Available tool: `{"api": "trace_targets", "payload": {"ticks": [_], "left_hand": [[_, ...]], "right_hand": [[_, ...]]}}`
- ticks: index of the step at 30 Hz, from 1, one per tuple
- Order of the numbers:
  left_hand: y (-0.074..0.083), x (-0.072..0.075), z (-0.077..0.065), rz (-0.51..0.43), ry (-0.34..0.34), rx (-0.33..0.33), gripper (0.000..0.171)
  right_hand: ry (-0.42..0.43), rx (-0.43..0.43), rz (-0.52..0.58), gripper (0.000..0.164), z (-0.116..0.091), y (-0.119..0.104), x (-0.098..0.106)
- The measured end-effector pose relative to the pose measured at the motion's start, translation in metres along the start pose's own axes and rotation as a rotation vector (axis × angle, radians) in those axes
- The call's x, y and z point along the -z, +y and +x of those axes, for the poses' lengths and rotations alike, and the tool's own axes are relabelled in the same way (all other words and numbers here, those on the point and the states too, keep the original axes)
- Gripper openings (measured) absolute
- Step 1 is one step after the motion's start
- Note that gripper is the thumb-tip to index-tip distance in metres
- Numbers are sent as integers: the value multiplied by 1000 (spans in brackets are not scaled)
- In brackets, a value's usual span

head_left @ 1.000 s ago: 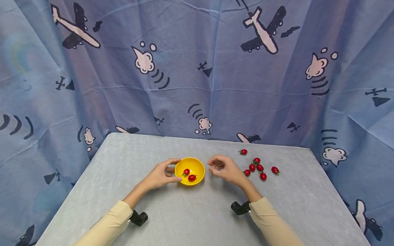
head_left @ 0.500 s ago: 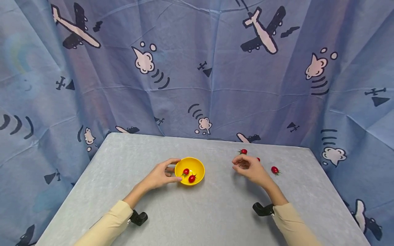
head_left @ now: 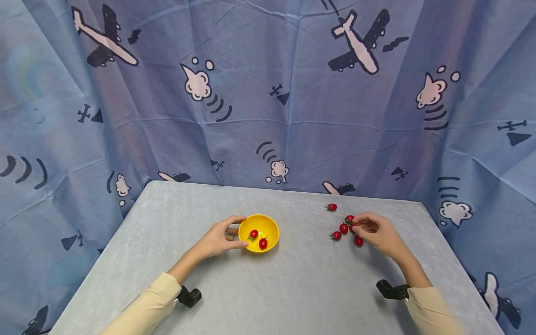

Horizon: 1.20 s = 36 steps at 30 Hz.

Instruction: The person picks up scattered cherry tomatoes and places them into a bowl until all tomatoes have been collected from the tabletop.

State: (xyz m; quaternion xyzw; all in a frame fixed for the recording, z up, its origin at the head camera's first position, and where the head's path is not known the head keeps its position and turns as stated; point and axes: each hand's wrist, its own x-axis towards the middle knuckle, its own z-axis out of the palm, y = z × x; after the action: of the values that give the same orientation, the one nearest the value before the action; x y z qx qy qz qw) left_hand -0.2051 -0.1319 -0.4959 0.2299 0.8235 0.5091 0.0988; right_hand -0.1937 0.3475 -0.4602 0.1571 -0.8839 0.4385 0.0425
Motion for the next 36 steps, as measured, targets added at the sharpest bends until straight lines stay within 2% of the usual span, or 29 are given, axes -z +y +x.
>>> {"api": "trace_targets", "payload": {"ticks": [10, 19, 23, 30, 36], "left_hand": [[0, 0, 1, 2, -3, -2, 71], [1, -1, 0, 7, 0, -1, 70], [0, 0, 0, 8, 0, 1, 70], [-1, 0, 1, 0, -4, -1, 70], [0, 1, 1, 4, -6, -4, 71]], "right_hand": [[66, -66, -94, 24, -22, 24, 32], [71, -66, -132, 27, -32, 45, 43], [60, -120, -132, 35, -33, 50, 44], [1, -259, -121, 61, -31, 51, 44], [-29, -308, -93, 71, -28, 52, 41]]}}
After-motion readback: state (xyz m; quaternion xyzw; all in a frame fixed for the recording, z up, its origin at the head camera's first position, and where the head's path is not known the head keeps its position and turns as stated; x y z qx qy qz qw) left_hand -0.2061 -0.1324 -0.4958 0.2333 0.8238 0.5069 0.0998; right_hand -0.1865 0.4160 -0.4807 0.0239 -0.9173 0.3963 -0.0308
